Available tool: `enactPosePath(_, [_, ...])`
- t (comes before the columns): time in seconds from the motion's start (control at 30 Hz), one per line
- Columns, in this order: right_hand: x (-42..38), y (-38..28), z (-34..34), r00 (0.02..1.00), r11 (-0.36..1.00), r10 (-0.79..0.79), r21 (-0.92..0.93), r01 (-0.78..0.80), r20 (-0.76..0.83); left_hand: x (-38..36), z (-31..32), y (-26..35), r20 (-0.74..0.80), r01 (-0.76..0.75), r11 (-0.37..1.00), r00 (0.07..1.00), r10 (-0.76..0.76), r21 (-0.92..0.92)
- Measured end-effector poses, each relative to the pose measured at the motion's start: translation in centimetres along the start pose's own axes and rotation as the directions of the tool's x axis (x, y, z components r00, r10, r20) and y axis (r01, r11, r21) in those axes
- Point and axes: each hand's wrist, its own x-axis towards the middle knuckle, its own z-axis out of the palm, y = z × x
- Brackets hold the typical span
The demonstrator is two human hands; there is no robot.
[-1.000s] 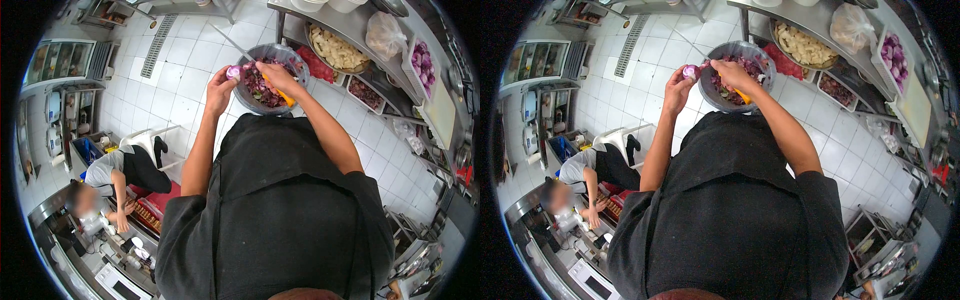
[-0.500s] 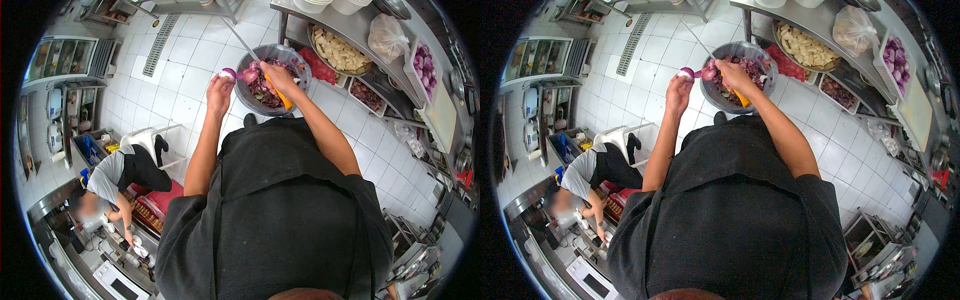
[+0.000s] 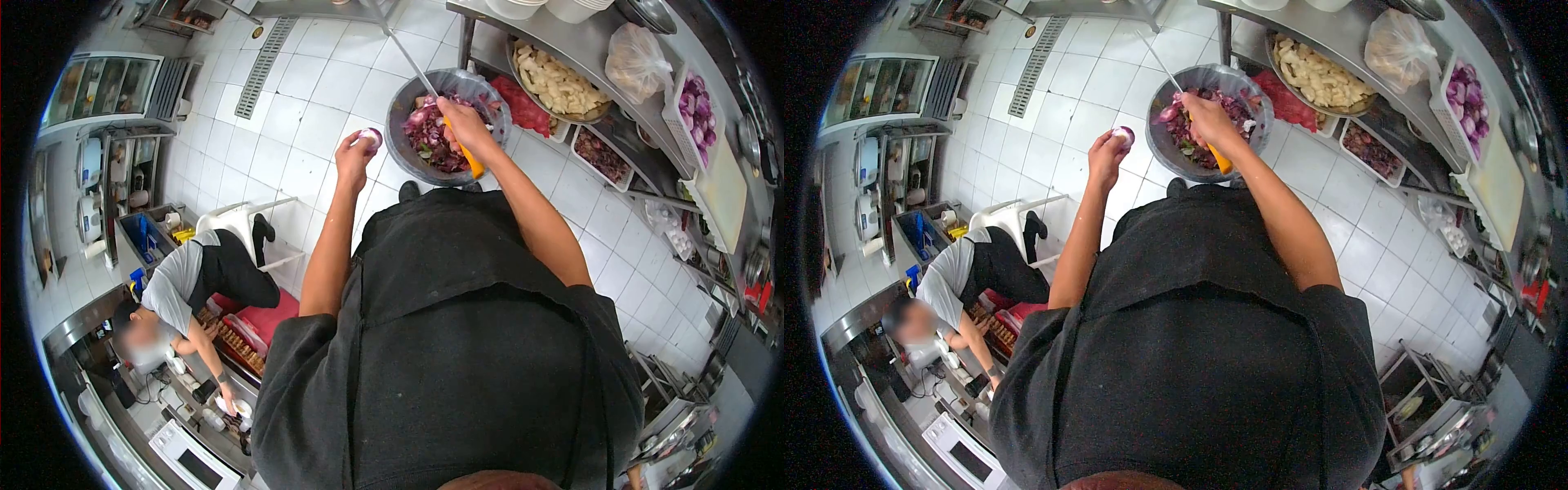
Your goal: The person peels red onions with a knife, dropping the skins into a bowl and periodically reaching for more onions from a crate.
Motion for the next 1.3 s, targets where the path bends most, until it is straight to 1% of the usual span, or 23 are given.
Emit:
enactPosePath(0.03, [0.0, -0.2, -0.2, 1.000, 1.000, 0.004, -0.002, -0.004, -0.005, 0.4, -0.9, -0.4, 0.060, 0.061, 0.992, 0.997, -0.054, -0.113])
enactPosePath(0.1, [0.3, 0.0, -0.5, 1.000, 1.000, 0.013, -0.024, -0.013, -0.006, 0.7, -2.4, -0.9, 0.197, 0.199, 0.928, 0.970, -0.141, -0.316])
enactPosePath(0.2, [2.3, 2.4, -0.9, 1.000, 0.996, 0.031, -0.088, -0.031, -0.006, -1.0, -2.1, 0.4, 0.278, 0.307, 0.811, 0.942, -0.186, -0.498])
enactPosePath(0.23, [2.7, 3.2, -0.9, 0.999, 0.993, 0.041, -0.107, -0.043, -0.015, -1.4, -1.9, 0.8, 0.303, 0.327, 0.784, 0.935, -0.186, -0.528])
enactPosePath(0.37, [3.5, 5.2, -0.3, 0.999, 0.980, 0.016, -0.200, -0.022, -0.032, -2.0, -1.3, 1.3, 0.395, 0.313, 0.802, 0.913, -0.106, -0.508])
enactPosePath(0.47, [2.5, 4.2, 0.0, 1.000, 0.973, 0.010, -0.229, -0.006, 0.017, -2.5, -0.5, 1.8, 0.416, 0.273, 0.830, 0.908, -0.055, -0.487])
enactPosePath(0.5, [2.3, 3.8, 0.1, 1.000, 0.973, 0.008, -0.230, -0.002, 0.025, -2.9, 0.0, 2.2, 0.422, 0.243, 0.849, 0.906, -0.025, -0.470])
enactPosePath(0.57, [2.0, 3.1, 0.4, 0.999, 0.974, 0.003, -0.228, 0.005, 0.035, -3.9, 1.0, 3.0, 0.378, 0.126, 0.920, 0.925, 0.025, -0.371])
enactPosePath(0.67, [1.7, 2.1, 0.1, 0.997, 0.959, 0.056, -0.282, -0.041, 0.048, -4.5, 2.2, 3.5, 0.339, -0.015, 0.968, 0.935, 0.102, -0.250])
enactPosePath(0.7, [1.5, 1.9, 0.2, 0.999, 0.934, -0.030, -0.355, 0.032, 0.013, -4.5, 2.6, 3.5, 0.331, -0.057, 0.974, 0.935, 0.129, -0.217])
enactPosePath(0.73, [1.3, 1.8, 0.4, 0.993, 0.898, -0.116, -0.429, 0.099, -0.016, -4.4, 2.9, 3.6, 0.325, -0.062, 0.975, 0.936, 0.131, -0.216])
enactPosePath(0.8, [0.3, 1.7, 0.9, 0.972, 0.857, -0.236, -0.475, 0.200, -0.017, -4.4, 3.6, 3.7, 0.315, -0.069, 0.974, 0.940, 0.135, -0.214])
enactPosePath(0.87, [-1.6, 0.6, 1.7, 0.953, 0.863, -0.303, -0.417, 0.284, 0.023, -4.4, 4.4, 3.8, 0.313, -0.016, 0.968, 0.945, 0.096, -0.249])
enactPosePath(0.9, [-2.1, 0.4, 2.2, 0.918, 0.822, -0.396, -0.438, 0.364, 0.019, -4.3, 4.7, 3.8, 0.312, 0.009, 0.964, 0.947, 0.077, -0.266])
enactPosePath(1.0, [-4.0, -0.6, 2.9, 0.891, 0.775, -0.448, -0.468, 0.426, 0.068, -4.5, 5.7, 3.8, 0.319, 0.036, 0.951, 0.945, 0.068, -0.309])
enactPosePath(1.03, [-4.8, -1.7, 2.9, 0.909, 0.776, -0.404, -0.488, 0.400, 0.102, -4.2, 5.7, 3.5, 0.327, 0.029, 0.949, 0.942, 0.079, -0.314])
enactPosePath(1.1, [-5.1, -1.6, 2.9, 0.900, 0.766, -0.418, -0.485, 0.421, 0.122, -4.0, 5.9, 3.2, 0.345, 0.015, 0.946, 0.933, 0.104, -0.325])
enactPosePath(1.17, [-5.2, -1.7, 2.7, 0.882, 0.739, -0.449, -0.497, 0.455, 0.140, -4.2, 6.5, 3.4, 0.340, 0.003, 0.957, 0.935, 0.099, -0.289])
enactPosePath(1.2, [-5.3, -1.9, 2.6, 0.887, 0.740, -0.440, -0.504, 0.445, 0.139, -4.3, 6.8, 3.5, 0.335, -0.004, 0.963, 0.937, 0.098, -0.271])
enactPosePath(1.3, [-5.4, -1.9, 2.2, 0.896, 0.739, -0.424, -0.521, 0.427, 0.134, -3.7, 6.4, 3.0, 0.385, -0.015, 0.972, 0.917, 0.107, -0.233])
